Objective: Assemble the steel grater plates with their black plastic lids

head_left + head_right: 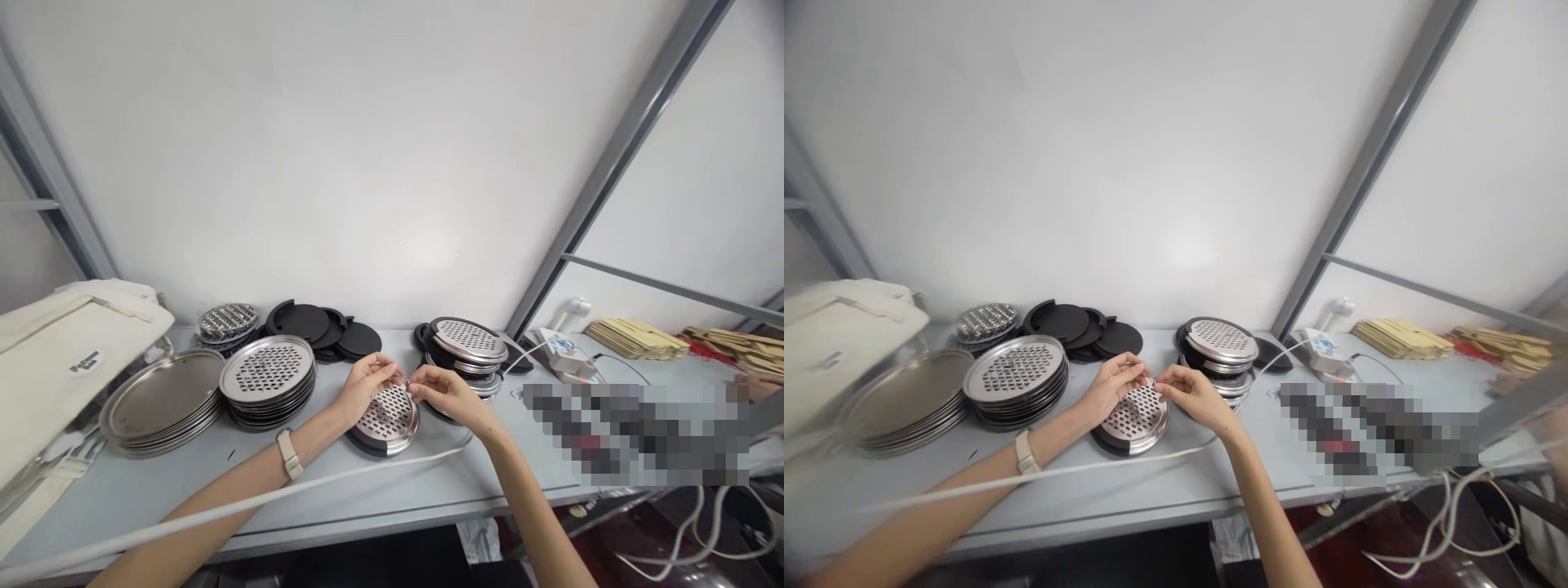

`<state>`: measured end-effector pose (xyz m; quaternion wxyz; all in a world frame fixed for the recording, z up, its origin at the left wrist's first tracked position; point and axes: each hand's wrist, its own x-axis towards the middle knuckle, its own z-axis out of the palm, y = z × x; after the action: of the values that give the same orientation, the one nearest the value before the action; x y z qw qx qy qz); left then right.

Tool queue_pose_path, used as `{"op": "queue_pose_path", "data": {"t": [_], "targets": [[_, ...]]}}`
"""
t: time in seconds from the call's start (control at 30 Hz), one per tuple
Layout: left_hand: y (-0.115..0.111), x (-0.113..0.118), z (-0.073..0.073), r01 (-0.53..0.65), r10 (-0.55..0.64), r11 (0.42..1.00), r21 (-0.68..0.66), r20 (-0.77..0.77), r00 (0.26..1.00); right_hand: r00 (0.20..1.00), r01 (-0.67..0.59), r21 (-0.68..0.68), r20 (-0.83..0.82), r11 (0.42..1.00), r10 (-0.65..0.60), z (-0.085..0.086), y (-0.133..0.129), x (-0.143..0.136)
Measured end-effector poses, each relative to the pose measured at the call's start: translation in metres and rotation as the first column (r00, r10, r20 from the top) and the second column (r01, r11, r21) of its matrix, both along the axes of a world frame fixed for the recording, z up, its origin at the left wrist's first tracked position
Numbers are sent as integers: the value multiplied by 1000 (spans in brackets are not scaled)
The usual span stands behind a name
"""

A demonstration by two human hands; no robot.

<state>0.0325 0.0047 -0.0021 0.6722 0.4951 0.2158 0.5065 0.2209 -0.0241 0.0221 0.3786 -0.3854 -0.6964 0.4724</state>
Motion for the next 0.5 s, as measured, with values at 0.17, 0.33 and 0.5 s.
{"op": "queue_pose_path", "data": {"t": [0.17,0.33,0.5], "targets": [[0,1,0,26,-26,1000,1,-4,1000,999,-1,32,44,999,0,5,-3,0],[-2,2,2,26,-26,1000,15,-33,999,993,73,61,89,995,-78,-1,1,0],[-4,2,3,16,-12,999,47,-87,996,971,158,81,169,984,-170,-6,4,1]]}}
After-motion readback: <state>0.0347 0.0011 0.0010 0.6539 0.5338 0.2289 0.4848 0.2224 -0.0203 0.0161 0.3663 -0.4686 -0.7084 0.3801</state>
